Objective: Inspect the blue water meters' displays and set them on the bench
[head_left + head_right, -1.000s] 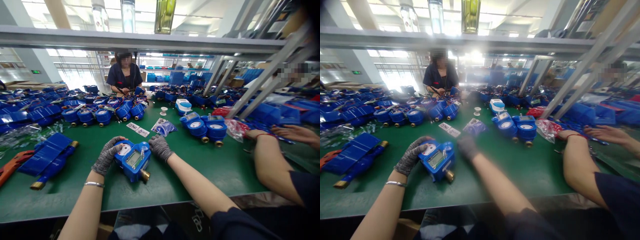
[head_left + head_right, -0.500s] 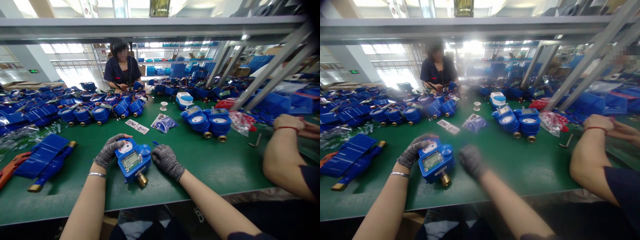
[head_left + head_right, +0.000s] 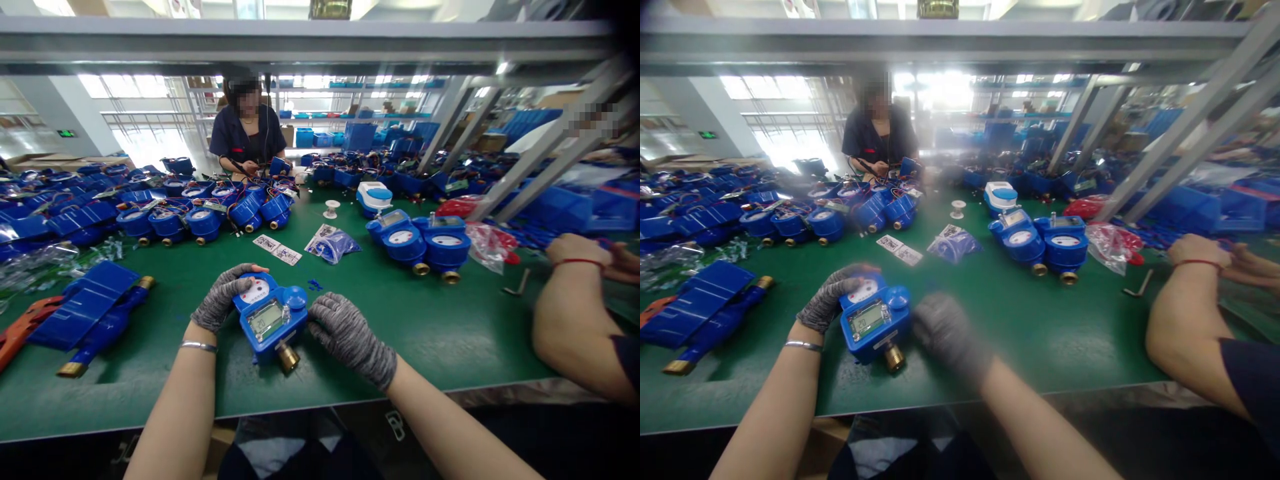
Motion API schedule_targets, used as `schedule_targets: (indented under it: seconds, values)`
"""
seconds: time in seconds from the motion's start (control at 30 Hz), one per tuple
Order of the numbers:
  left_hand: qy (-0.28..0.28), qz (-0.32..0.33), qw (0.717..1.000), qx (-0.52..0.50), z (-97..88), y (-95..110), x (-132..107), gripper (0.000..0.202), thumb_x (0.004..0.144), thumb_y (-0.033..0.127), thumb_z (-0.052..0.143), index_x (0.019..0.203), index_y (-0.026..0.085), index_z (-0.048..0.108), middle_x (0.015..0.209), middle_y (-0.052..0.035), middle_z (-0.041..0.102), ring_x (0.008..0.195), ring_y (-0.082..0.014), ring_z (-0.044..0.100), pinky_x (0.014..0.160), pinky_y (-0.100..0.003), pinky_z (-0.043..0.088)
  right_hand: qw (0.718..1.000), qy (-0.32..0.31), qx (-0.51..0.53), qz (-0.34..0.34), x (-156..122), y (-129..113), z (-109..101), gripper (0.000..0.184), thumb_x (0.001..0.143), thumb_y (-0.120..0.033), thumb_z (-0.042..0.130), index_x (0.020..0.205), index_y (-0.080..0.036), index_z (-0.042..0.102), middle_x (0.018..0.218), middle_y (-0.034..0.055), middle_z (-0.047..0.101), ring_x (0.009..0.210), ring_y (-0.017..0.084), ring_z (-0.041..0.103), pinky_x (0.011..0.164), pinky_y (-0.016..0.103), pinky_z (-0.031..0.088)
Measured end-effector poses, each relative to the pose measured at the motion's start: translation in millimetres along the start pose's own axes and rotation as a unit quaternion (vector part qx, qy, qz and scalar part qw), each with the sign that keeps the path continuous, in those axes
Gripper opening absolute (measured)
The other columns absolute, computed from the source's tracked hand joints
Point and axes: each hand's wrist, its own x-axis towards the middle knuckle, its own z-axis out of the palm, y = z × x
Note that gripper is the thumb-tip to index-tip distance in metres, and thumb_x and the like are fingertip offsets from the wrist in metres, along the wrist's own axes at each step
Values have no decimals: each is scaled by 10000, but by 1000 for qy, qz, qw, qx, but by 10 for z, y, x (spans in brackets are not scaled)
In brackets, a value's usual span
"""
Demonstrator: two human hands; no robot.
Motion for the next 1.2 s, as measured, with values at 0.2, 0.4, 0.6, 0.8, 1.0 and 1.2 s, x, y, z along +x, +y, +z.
schedule_targets:
  seconds: [0.2,0.4,0.6,0.8,1.0,1.2]
  values:
    - [-2,2,1000,-4,-12,-16,8,393,721,257,740,1098,162,679,1223,-119,679,992,-264,672,845,-367,553,998,18,60,-24,-195,-69,-11,230,957,-203,501,1123,-157,653,1030,106,652,959,231,560,878,416,458]
    - [-5,0,1000,-6,-8,-6,5,400,709,258,754,1091,161,689,1211,-119,686,967,-254,676,832,-355,550,856,-98,409,300,-92,-84,5,313,919,-442,564,1005,-162,673,898,62,680,759,168,627,661,279,510]
    - [0,0,1000,4,16,32,-21,395,707,277,760,1082,168,697,1213,-112,689,978,-261,676,830,-354,547,697,-204,561,398,126,25,102,455,745,-589,659,723,-137,619,628,21,608,470,112,526,443,227,427]
    - [-4,-2,1000,21,35,37,13,373,709,291,763,1058,174,700,1205,-104,690,969,-255,671,818,-344,550,756,-197,480,400,160,-2,69,244,825,-367,581,703,-156,574,581,-16,565,475,89,502,439,193,395]
    - [7,16,997,71,87,143,-200,404,773,346,738,1148,212,676,1233,-91,668,1087,-265,635,918,-334,522,726,-183,488,449,220,-37,131,279,866,-374,526,698,-157,573,556,-14,537,430,98,487,413,208,416]
    - [-12,-14,950,312,-3,220,-754,833,568,336,888,1328,362,549,1412,-68,546,1284,-362,516,1073,-489,442,762,-195,445,429,278,-6,354,309,883,-404,496,790,-149,645,675,37,644,525,151,600,496,268,516]
